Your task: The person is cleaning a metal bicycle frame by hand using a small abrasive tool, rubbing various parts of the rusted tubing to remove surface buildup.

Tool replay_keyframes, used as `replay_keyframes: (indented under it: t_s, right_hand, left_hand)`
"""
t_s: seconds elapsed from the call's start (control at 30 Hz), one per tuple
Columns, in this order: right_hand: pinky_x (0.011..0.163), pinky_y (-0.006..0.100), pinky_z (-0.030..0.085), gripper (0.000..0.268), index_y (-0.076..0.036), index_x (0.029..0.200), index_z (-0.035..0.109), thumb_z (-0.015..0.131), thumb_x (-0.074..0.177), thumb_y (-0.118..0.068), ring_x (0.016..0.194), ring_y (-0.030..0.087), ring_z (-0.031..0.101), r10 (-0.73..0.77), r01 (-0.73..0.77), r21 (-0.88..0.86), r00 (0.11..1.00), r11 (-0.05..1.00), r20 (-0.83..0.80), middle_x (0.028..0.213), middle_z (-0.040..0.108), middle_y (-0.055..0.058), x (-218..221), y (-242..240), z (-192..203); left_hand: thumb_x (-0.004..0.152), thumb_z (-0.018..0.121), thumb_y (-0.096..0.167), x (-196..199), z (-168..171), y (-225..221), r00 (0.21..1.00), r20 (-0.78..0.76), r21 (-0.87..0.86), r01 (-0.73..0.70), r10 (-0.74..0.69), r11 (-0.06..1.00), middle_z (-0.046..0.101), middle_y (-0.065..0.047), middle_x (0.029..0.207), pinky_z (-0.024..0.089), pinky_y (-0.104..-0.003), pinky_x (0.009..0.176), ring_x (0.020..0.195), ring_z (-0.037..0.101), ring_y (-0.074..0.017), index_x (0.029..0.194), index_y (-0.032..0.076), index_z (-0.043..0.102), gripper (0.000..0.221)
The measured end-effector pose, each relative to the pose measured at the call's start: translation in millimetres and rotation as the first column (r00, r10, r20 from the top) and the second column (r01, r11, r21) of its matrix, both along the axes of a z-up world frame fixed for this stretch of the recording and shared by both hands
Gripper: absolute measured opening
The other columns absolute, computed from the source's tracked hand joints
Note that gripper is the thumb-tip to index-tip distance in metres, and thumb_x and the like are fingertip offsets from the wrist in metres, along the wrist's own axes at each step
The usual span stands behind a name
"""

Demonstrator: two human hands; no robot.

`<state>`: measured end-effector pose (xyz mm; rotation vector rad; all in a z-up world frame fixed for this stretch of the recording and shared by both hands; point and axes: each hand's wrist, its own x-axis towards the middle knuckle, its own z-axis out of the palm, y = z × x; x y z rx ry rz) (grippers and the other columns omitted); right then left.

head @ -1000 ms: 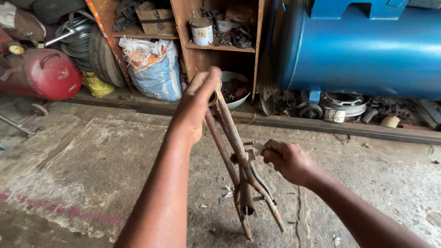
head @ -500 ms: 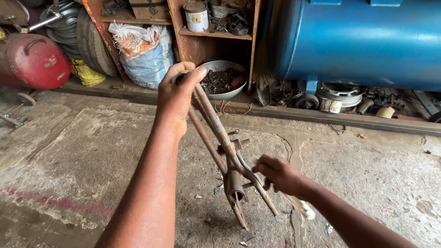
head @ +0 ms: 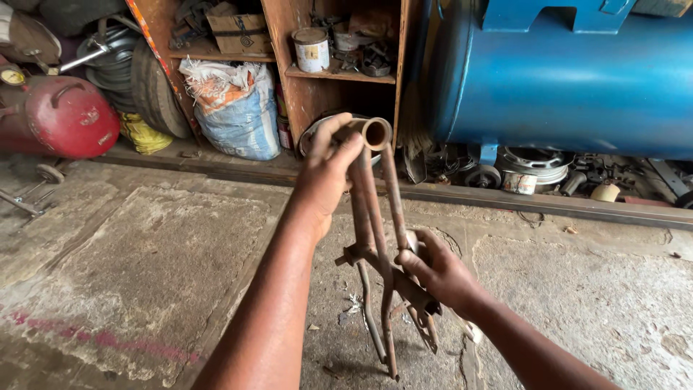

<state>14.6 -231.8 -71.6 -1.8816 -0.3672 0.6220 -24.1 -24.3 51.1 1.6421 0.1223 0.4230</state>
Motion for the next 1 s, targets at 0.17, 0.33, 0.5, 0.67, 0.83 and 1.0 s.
replay_keyframes:
  t_s: [0.17, 0.33, 0.5, 0.67, 0.83, 1.0]
  right_hand:
    - [0.070, 0.036, 0.062, 0.036, -0.007, 0.108, 0.067, 0.063, 0.093, -0.040, 0.074, 0.018, 0.071, 0.079, -0.019, -0.231, 0.964, 0.973, 0.255, 0.086, 0.075, 0.010, 4, 6, -1]
    - [0.067, 0.037, 0.061, 0.043, -0.009, 0.105, 0.071, 0.054, 0.097, -0.047, 0.069, 0.015, 0.070, 0.348, -0.190, -0.362, 0.825, 0.913, 0.445, 0.083, 0.076, 0.007, -8, 12, -4]
    - [0.060, 0.031, 0.053, 0.045, -0.010, 0.121, 0.065, 0.047, 0.100, -0.045, 0.064, 0.014, 0.058, 0.004, 0.021, -0.115, 0.976, 0.993, 0.217, 0.090, 0.075, 0.006, 6, 10, 22]
    - [0.052, 0.029, 0.043, 0.044, -0.003, 0.116, 0.069, 0.044, 0.106, -0.037, 0.056, 0.014, 0.046, -0.209, 0.211, 0.050, 0.977, 0.976, -0.044, 0.079, 0.064, 0.009, 28, -5, 42]
    - [0.052, 0.029, 0.045, 0.033, 0.002, 0.109, 0.061, 0.045, 0.111, -0.026, 0.060, 0.013, 0.047, -0.008, -0.026, 0.247, 0.991, 0.969, 0.137, 0.076, 0.054, 0.005, 34, -9, 54]
    - [0.062, 0.032, 0.058, 0.022, -0.010, 0.114, 0.067, 0.050, 0.103, -0.019, 0.068, 0.014, 0.060, 0.041, -0.070, 0.056, 0.911, 0.996, 0.410, 0.078, 0.064, 0.005, 8, 6, 95]
  left_hand:
    - [0.083, 0.054, 0.067, -2, 18, -10, 0.995, -0.066, 0.023, -0.066, 0.068, 0.998, 0.065, -0.019, 0.122, 0.056, -0.058, 0.088, 0.112, 0.068, -0.0316, 0.141, 0.018, 0.051, 0.076]
    - [0.078, 0.075, 0.051, -3, 28, -3, 0.962, -0.062, 0.192, -0.251, 0.267, 0.949, 0.076, -0.017, 0.107, 0.062, -0.040, 0.078, 0.092, 0.078, -0.0241, 0.123, 0.008, 0.069, 0.062]
    - [0.076, 0.077, 0.036, -8, 18, 18, 0.953, -0.037, 0.068, -0.299, 0.302, 0.952, 0.073, -0.014, 0.109, 0.062, -0.038, 0.074, 0.093, 0.074, -0.0224, 0.126, 0.011, 0.063, 0.058]
    - [0.082, 0.076, 0.037, -8, 3, 44, 0.989, 0.102, -0.171, -0.087, 0.106, 0.981, 0.075, -0.015, 0.119, 0.050, -0.035, 0.097, 0.112, 0.068, -0.0224, 0.125, 0.003, 0.070, 0.055]
    - [0.090, 0.069, 0.043, -9, -5, 49, 0.979, 0.201, -0.232, 0.090, -0.043, 0.969, 0.072, -0.013, 0.127, 0.047, -0.035, 0.104, 0.121, 0.065, -0.0212, 0.129, -0.001, 0.068, 0.059]
    - [0.090, 0.064, 0.051, -15, 3, 42, 0.983, 0.121, -0.315, 0.170, -0.138, 0.934, 0.072, -0.013, 0.116, 0.055, -0.047, 0.088, 0.105, 0.067, -0.0240, 0.124, 0.004, 0.068, 0.058]
